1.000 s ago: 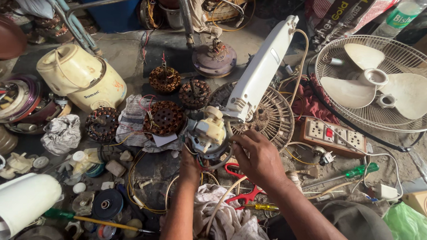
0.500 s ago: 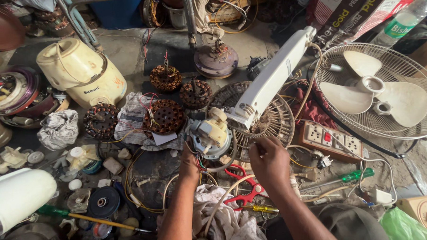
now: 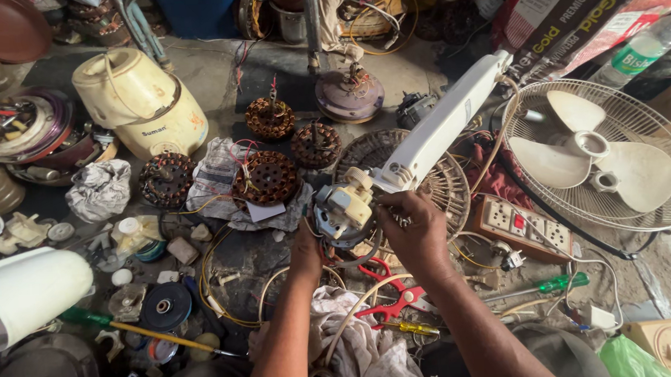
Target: The person sits on the floor of a cluttered fan repair workshop and disassembles a pedestal fan. They detach the motor housing from the fan stand, handle the motor and its wiring, use a screwdriver on the housing, set parts aside, and manipulate the motor and mounting components by hand.
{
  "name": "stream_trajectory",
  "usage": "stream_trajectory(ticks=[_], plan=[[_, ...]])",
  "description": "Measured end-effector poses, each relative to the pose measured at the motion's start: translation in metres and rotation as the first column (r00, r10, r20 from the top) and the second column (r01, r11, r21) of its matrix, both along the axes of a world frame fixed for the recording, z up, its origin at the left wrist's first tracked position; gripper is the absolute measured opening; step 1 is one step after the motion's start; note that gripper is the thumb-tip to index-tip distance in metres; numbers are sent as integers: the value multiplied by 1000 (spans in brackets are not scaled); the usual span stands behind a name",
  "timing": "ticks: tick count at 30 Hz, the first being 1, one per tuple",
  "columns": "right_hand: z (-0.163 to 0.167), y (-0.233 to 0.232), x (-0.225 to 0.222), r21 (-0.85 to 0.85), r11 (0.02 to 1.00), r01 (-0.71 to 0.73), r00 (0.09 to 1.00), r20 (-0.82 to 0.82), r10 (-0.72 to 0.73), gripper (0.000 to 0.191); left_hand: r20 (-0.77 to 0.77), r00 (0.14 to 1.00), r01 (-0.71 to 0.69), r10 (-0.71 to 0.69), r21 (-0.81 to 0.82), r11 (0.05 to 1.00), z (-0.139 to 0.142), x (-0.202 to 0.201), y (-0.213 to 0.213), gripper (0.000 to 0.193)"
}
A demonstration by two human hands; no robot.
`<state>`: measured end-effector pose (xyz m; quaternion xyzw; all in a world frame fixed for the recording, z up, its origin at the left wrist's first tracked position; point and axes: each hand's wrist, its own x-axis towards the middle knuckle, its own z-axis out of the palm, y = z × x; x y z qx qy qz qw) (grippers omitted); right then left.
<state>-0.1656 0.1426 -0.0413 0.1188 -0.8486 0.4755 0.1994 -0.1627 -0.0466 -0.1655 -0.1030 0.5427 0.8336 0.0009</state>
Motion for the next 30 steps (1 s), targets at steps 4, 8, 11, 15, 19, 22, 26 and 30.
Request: stream_trajectory(ticks=[4,8,11,15,19,22,26,30], plan=[[-1,2,-5,35,999,-39,998,-49,41,18,8,1000,-2,2,7,1000,-2,0,-1,71],[2,3,-5,93,995,-47,999,-11,48,18,-90,996,13,-14,-21,1000,-1,-3,0,76],[4,0,-5,99,995,-16,1000,26,14,17,-14,1000,5,-5,-58,998,1,-3,-1,77],[9,3,-8,236,966,-110,993,-4,114,17,-24,999,19,-22,-101,995,4,-2,-2,81],[17,7,-3,410,899,-152,966,-132,224,19,-38,999,10,-14,-100,995,9,0,-2,82],[20,5,8,446,883,-147,977,-76,200,29,57,996,65,-62,-46,997,13,-1,-3,86],[21,8,9,398,894,-205,977,34,209,49,299,954,134,-21,-365,921,23,-14,-5,103],[22,19,-3,280,929,-241,963,190,193,38,320,943,124,97,-604,787,35,-20,-1,101]])
